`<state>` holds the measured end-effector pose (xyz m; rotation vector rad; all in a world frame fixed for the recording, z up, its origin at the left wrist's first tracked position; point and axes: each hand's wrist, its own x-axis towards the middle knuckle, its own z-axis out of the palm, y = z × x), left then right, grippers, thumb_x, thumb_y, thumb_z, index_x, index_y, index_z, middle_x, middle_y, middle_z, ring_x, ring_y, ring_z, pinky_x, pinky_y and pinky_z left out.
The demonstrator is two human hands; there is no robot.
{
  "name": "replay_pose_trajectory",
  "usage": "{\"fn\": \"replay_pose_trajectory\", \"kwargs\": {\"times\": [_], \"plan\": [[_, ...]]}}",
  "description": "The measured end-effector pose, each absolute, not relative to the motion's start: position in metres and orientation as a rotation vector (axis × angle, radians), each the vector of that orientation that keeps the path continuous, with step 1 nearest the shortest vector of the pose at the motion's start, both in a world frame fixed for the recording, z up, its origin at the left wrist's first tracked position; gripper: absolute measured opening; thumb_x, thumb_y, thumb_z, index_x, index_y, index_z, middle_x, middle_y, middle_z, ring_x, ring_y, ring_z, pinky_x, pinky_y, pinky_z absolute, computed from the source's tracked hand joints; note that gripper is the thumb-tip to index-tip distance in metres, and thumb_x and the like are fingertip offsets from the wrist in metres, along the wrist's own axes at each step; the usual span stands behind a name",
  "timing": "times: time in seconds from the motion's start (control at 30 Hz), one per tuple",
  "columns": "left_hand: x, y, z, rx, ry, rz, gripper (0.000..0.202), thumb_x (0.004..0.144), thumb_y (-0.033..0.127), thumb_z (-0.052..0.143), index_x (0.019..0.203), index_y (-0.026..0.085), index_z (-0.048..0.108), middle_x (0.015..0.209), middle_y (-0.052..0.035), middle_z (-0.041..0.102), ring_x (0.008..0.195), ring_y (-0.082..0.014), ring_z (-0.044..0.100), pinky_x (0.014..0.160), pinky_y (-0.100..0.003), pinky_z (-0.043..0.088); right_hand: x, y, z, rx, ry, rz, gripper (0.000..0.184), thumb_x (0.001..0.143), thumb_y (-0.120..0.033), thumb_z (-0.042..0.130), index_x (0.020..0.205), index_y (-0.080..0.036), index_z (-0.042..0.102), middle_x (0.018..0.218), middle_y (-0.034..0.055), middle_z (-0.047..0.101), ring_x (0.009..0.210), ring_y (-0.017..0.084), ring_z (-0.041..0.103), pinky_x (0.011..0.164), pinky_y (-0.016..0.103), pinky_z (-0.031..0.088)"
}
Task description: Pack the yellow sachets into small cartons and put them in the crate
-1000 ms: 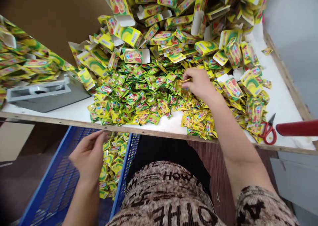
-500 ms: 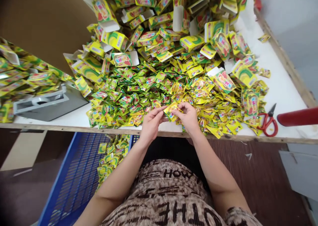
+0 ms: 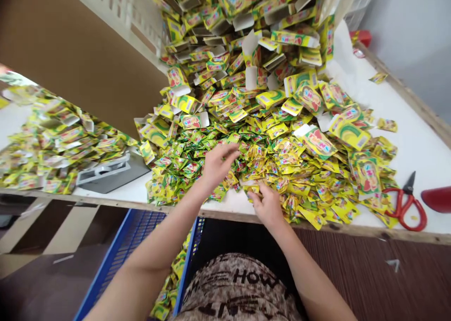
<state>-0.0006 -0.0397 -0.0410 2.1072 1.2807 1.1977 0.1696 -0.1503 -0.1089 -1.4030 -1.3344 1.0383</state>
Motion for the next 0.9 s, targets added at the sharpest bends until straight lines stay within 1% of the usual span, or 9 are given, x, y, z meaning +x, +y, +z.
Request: {"fn": "replay_pose_trajectory", "kwargs": {"times": [0.07,0.1,0.17,0.27,0.33,0.4,0.53,0.67,0.9], "plan": [[0.002,0.008,-0.028,2.275,1.430,1.253,0.040,0.080,0.015,0.066,0.119,0.019,0.066,0.116,-0.0127,0.066,0.109,-0.0285,0.056,0.097,-0.045,0.042,0.162,-0.160,-0.118,-1.382,-1.347,1.063,0.017,0.081,-0.041,0.067,0.087,-0.025,0.067,0.078,0.0044,0.066,0.064,0.023,0.064,0.053,0.036,0.055],[0.004,0.030,-0.023,2.334,1.488,1.244,0.041,0.077,0.011,0.066,0.118,0.018,0.066,0.117,-0.0140,0.065,0.113,-0.0308,0.054,0.098,-0.047,0.039,0.159,-0.163,-0.123,-1.369,-1.347,1.081,0.017,0.081,-0.041,0.066,0.090,-0.025,0.067,0.080,0.0049,0.067,0.065,0.023,0.064,0.054,0.037,0.056],[0.008,0.062,-0.015,2.396,1.543,1.208,0.030,0.074,0.007,0.065,0.103,0.016,0.070,0.109,-0.0143,0.066,0.113,-0.0332,0.052,0.098,-0.050,0.037,0.153,-0.167,-0.130,-1.351,-1.342,1.103,0.018,0.082,-0.041,0.065,0.091,-0.025,0.067,0.080,0.0045,0.066,0.066,0.023,0.064,0.056,0.037,0.056],[0.008,0.066,-0.004,2.379,1.464,1.317,0.011,0.077,0.013,0.066,0.086,0.017,0.069,0.099,-0.0109,0.068,0.110,-0.0313,0.053,0.101,-0.049,0.035,0.153,-0.167,-0.135,-1.339,-1.341,1.113,0.018,0.083,-0.041,0.065,0.089,-0.024,0.066,0.077,0.0031,0.064,0.064,0.021,0.063,0.054,0.034,0.054],[0.001,0.038,0.002,2.249,1.369,1.466,0.012,0.080,0.018,0.065,0.092,0.019,0.067,0.102,-0.0085,0.068,0.109,-0.0270,0.055,0.101,-0.045,0.038,0.156,-0.167,-0.132,-1.321,-1.317,1.124,0.018,0.083,-0.041,0.065,0.090,-0.024,0.066,0.076,0.0022,0.063,0.062,0.020,0.062,0.055,0.033,0.054],[-0.010,-0.004,0.001,2.022,1.256,1.449,0.019,0.082,0.023,0.065,0.100,0.019,0.064,0.102,-0.0068,0.068,0.100,-0.0218,0.061,0.094,-0.038,0.045,0.160,-0.167,-0.124,-1.289,-1.263,1.146,0.019,0.083,-0.040,0.067,0.093,-0.024,0.066,0.073,0.0006,0.062,0.060,0.018,0.060,0.055,0.032,0.053],[-0.030,-0.084,-0.028,1.564,1.106,0.941,0.037,0.077,0.026,0.071,0.111,0.016,0.059,0.090,-0.0052,0.069,0.082,-0.0162,0.065,0.076,-0.028,0.051,0.167,-0.160,-0.093,-1.206,-1.170,0.926,0.022,0.082,-0.034,0.070,0.101,-0.023,0.067,0.093,0.0030,0.067,0.074,0.018,0.063,0.066,0.031,0.053],[-0.032,-0.122,-0.074,1.377,1.199,0.833,0.052,0.074,0.022,0.073,0.123,0.017,0.056,0.083,-0.0016,0.068,0.078,-0.0135,0.064,0.075,-0.025,0.050,0.162,-0.138,-0.074,-1.112,-1.386,0.630,0.016,0.085,-0.026,0.068,0.101,-0.023,0.069,0.096,0.0038,0.069,0.090,0.019,0.062,0.083,0.035,0.050],[-0.029,-0.136,-0.093,1.463,1.203,0.968,0.053,0.082,0.019,0.063,0.134,0.020,0.051,0.093,-0.0049,0.070,0.091,-0.0160,0.066,0.082,-0.027,0.051,0.157,-0.125,-0.077,-1.257,-1.899,0.493,0.018,0.090,-0.028,0.059,0.102,-0.018,0.067,0.095,0.0089,0.066,0.093,0.023,0.060,0.084,0.036,0.048]]}}
